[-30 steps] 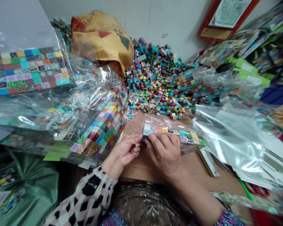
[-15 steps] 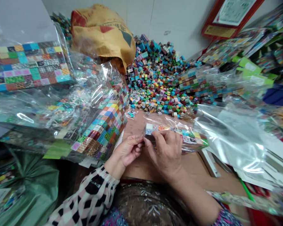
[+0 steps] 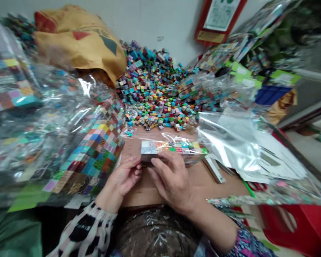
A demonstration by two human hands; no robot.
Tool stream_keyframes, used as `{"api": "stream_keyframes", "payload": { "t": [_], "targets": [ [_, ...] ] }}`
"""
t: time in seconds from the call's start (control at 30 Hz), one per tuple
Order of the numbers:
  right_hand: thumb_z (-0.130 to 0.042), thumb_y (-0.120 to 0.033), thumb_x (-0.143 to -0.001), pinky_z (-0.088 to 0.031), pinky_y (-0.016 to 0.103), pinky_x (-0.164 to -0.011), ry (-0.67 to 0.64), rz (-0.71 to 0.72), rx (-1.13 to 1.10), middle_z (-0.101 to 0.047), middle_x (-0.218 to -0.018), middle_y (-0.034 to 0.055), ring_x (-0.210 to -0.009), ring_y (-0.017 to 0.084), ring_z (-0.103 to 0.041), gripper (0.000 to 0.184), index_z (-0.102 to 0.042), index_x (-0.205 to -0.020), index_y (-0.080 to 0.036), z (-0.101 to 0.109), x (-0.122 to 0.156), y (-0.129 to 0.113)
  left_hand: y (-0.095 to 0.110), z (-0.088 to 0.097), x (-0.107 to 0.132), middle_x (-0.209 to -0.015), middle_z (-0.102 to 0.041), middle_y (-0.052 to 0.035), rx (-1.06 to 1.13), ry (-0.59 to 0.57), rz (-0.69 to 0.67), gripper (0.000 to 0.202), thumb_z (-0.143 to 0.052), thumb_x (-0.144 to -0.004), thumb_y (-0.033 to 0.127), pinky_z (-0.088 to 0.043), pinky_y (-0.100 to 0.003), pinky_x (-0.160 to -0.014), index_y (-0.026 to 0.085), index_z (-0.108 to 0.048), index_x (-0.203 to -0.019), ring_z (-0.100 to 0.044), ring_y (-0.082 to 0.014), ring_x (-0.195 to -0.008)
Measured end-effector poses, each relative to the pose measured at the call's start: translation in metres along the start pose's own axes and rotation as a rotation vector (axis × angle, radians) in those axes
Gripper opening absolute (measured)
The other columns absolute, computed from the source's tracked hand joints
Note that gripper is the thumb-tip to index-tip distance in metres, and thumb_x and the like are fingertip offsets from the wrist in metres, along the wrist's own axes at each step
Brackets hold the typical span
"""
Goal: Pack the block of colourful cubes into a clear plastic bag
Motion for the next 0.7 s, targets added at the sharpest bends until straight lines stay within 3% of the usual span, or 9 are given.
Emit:
{"api": "stream_keyframes", "payload": {
  "t": [0.07, 0.13, 0.23, 0.27, 0.33, 0.4, 0.5, 0.7],
  "targets": [
    [-0.058, -0.014, -0.089, -0.049, 0.039, -0.091, 0.091, -0.009, -0.055, -0.057, -0.11, 0.0092, -0.103, 0.022, -0.056, 0.026, -0.055, -0.114, -0.022, 0.026, 0.016, 0.01, 0.003, -0.001, 0.001, -0.053, -0.051, 0.0038, -0.028, 0.016, -0.006, 0.024, -0.066, -0.08, 0.007, -0.033, -0.01, -0.034, 0.016, -0.047, -0.069, -0.045, -0.0048, -0.038],
    [-0.059, -0.014, -0.087, -0.049, 0.039, -0.087, 0.225, -0.117, -0.056, -0.055, -0.105, 0.0064, -0.098, 0.021, -0.056, 0.027, -0.054, -0.111, -0.025, 0.055, 0.037, 0.039, 0.005, 0.0, 0.002, -0.054, -0.049, 0.0037, -0.053, 0.046, -0.005, 0.025, -0.063, -0.081, 0.006, -0.032, -0.01, -0.034, 0.017, -0.045, -0.068, -0.044, -0.0051, -0.039],
    [-0.058, -0.026, -0.089, -0.047, 0.039, -0.084, 0.417, -0.575, -0.095, -0.054, -0.098, 0.0048, -0.093, 0.021, -0.056, 0.016, -0.054, -0.103, -0.024, 0.083, 0.082, 0.118, 0.005, 0.001, 0.003, -0.056, -0.046, 0.0043, -0.064, 0.083, 0.012, 0.025, -0.06, -0.082, 0.005, -0.032, -0.011, -0.035, 0.017, -0.043, -0.069, -0.043, -0.0049, -0.04],
    [-0.057, -0.034, -0.09, -0.047, 0.037, -0.082, 0.411, -0.793, -0.175, -0.056, -0.096, 0.0046, -0.09, 0.02, -0.056, 0.017, -0.055, -0.101, -0.022, 0.079, 0.1, 0.149, 0.005, 0.001, 0.003, -0.056, -0.045, 0.0046, -0.061, 0.089, 0.018, 0.025, -0.06, -0.081, 0.004, -0.032, -0.011, -0.035, 0.017, -0.043, -0.069, -0.042, -0.0047, -0.04],
    [-0.058, -0.051, -0.086, -0.047, 0.032, -0.073, 0.32, -1.18, -0.475, -0.059, -0.087, 0.0035, -0.078, 0.017, -0.056, 0.031, -0.058, -0.094, -0.02, 0.049, 0.13, 0.192, 0.005, 0.001, 0.004, -0.057, -0.043, 0.005, -0.056, 0.102, 0.026, 0.025, -0.059, -0.081, 0.002, -0.031, -0.011, -0.035, 0.017, -0.042, -0.07, -0.042, -0.0047, -0.04],
    [-0.064, -0.058, -0.079, -0.045, 0.026, -0.063, 0.239, -1.414, -0.818, -0.06, -0.078, 0.0024, -0.069, 0.014, -0.055, 0.04, -0.061, -0.086, -0.018, 0.015, 0.142, 0.205, 0.006, 0.002, 0.005, -0.057, -0.042, 0.0046, -0.071, 0.125, 0.025, 0.025, -0.054, -0.084, 0.001, -0.032, -0.011, -0.035, 0.017, -0.041, -0.069, -0.042, -0.0047, -0.04],
    [-0.073, -0.05, -0.074, -0.044, 0.021, -0.056, 0.209, -1.586, -1.143, -0.062, -0.07, 0.0011, -0.062, 0.011, -0.056, 0.033, -0.064, -0.079, -0.018, -0.011, 0.135, 0.2, 0.008, 0.001, 0.007, -0.058, -0.041, 0.0039, -0.102, 0.161, 0.016, 0.026, -0.048, -0.086, 0.001, -0.032, -0.011, -0.035, 0.017, -0.039, -0.068, -0.041, -0.0048, -0.04],
    [-0.065, -0.019, -0.081, -0.041, 0.016, -0.047, 0.111, -1.753, -1.341, -0.063, -0.059, -0.0037, -0.049, 0.007, -0.053, 0.008, -0.062, -0.074, -0.019, -0.027, 0.118, 0.187, 0.009, 0.001, 0.01, -0.059, -0.041, 0.0038, -0.092, 0.198, 0.028, 0.026, -0.048, -0.085, 0.0, -0.032, -0.01, -0.035, 0.018, -0.039, -0.068, -0.04, -0.0045, -0.04]
  ]
}}
Point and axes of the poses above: each hand's wrist, its own x-axis away from the middle knuckle, its own z-axis out of the back of the hand, y = z × x, the point moved 10 cm from there along -x, towards the middle knuckle
